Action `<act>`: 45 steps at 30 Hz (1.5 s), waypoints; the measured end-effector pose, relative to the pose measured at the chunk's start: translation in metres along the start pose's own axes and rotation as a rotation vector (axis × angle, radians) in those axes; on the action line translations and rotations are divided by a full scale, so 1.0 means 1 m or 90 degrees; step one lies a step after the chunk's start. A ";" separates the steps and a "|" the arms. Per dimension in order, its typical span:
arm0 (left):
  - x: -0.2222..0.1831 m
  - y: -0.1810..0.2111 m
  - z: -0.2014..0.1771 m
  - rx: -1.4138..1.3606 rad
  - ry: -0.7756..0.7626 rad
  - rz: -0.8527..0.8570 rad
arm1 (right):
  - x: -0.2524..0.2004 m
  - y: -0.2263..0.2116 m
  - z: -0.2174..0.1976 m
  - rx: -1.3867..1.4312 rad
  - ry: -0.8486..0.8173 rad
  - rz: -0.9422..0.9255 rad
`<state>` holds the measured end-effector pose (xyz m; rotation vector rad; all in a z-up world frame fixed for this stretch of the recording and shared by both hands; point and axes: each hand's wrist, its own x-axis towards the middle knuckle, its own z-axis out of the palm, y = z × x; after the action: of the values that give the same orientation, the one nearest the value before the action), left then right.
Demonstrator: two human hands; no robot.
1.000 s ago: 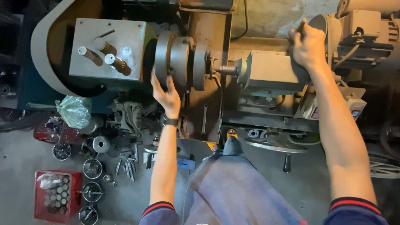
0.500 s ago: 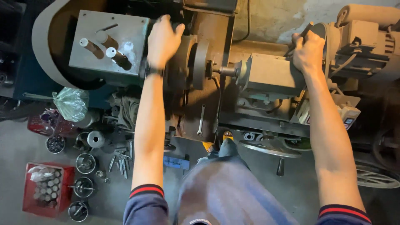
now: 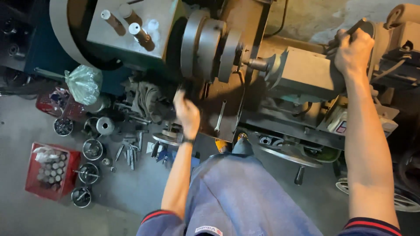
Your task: Operating a manual lathe to machine a metal component, involving chuck adjustments and tool positioning.
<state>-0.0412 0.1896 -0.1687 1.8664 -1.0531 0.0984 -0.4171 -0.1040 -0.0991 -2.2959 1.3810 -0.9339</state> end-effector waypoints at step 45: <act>0.039 -0.002 0.038 -0.147 0.039 0.078 | 0.002 -0.024 -0.006 0.033 0.042 0.171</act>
<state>-0.0293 0.1367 -0.1722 1.5824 -1.0870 0.1004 -0.4048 -0.0939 -0.0802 -1.9938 1.6228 -0.9538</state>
